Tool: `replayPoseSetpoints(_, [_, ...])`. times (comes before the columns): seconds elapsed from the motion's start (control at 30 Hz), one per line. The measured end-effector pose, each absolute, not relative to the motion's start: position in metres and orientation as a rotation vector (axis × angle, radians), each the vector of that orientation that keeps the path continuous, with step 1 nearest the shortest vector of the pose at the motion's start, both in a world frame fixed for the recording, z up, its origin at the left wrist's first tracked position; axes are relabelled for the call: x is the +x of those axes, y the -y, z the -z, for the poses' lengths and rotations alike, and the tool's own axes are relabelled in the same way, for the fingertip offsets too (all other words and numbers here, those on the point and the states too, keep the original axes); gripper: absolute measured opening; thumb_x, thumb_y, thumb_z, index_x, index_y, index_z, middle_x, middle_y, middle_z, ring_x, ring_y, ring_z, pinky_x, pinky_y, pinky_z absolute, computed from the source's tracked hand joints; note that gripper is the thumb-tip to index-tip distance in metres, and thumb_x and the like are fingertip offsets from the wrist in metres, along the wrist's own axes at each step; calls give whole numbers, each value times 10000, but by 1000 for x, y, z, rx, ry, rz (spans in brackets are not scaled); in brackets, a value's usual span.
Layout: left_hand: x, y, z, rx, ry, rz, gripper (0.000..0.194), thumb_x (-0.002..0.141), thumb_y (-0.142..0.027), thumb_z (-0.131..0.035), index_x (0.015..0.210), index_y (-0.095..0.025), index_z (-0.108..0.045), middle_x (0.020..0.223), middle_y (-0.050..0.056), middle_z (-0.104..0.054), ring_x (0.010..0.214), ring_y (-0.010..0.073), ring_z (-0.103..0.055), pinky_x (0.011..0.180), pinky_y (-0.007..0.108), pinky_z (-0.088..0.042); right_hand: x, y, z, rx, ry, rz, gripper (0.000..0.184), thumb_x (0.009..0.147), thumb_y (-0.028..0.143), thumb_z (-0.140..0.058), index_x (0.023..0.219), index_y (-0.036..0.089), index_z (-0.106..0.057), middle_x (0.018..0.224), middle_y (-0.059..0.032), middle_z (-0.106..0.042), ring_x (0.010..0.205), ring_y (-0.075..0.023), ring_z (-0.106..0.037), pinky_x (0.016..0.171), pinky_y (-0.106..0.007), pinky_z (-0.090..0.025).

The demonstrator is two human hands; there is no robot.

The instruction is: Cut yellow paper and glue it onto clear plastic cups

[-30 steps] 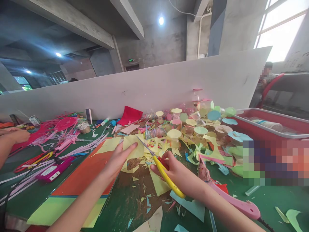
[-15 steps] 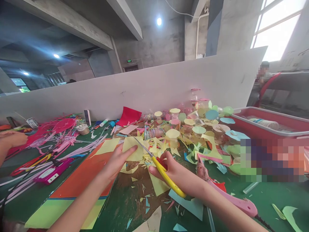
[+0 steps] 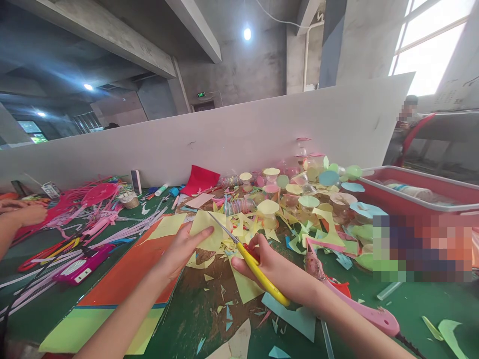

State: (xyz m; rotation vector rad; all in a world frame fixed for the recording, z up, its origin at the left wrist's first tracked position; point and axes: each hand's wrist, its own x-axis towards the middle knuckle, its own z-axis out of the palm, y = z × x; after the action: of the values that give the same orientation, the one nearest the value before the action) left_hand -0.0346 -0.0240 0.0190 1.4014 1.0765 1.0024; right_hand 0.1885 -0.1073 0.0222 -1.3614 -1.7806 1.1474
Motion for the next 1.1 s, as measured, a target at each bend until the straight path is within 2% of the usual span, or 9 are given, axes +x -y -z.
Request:
replayPoseSetpoints(0.13, [-35, 25, -21, 1412, -1070, -983, 482, 753, -466, -721, 1141, -196, -631, 1124, 105, -698, 1004, 293, -669, 790, 346, -542, 187, 104, -16, -1321, 1718, -1211, 404, 834, 616, -543, 892, 247, -390, 797, 26, -568, 700, -141, -528, 660, -271, -412])
replayPoseSetpoints(0.33, [-33, 25, -19, 1379, -1093, -1023, 541, 711, -460, -756, 1151, -173, -626, 1136, 134, -690, 987, 299, -675, 781, 348, -549, 184, 101, -12, -1271, 1576, -1312, 402, 806, 571, -623, 867, 235, -410, 797, 33, -549, 694, -136, -581, 591, -234, -392])
replayPoseSetpoints(0.57, [-30, 31, -25, 1371, -1093, -1128, 637, 752, -409, -737, 1329, -306, -488, 1251, 63, -639, 1120, 258, -619, 937, 369, -491, 187, 105, -20, -1325, 1635, -1312, 437, 809, 638, -567, 873, 249, -378, 715, 45, -540, 644, -136, -542, 573, -238, -377])
replayPoseSetpoints(0.7, [-31, 33, -26, 1378, -1082, -1079, 637, 744, -412, -741, 1322, -286, -503, 1256, 77, -633, 1126, 286, -613, 890, 376, -516, 190, 107, -17, -1257, 1705, -1250, 434, 840, 660, -501, 887, 257, -347, 733, 46, -529, 669, -138, -529, 600, -241, -392])
replayPoseSetpoints(0.83, [-31, 33, -24, 1356, -1074, -1100, 646, 697, -372, -784, 1283, -245, -546, 1239, 87, -643, 1154, 286, -595, 937, 352, -488, 190, 108, -20, -1263, 1683, -1294, 471, 830, 711, -449, 873, 257, -333, 704, 58, -507, 649, -142, -545, 587, -246, -390])
replayPoseSetpoints(1.1, [-34, 35, -31, 1419, -1058, -1032, 609, 752, -396, -733, 1302, -242, -523, 1304, 102, -598, 1194, 278, -564, 940, 335, -477, 189, 105, -20, -1258, 1621, -1333, 387, 839, 553, -594, 914, 228, -398, 731, 51, -534, 667, -119, -537, 584, -233, -357])
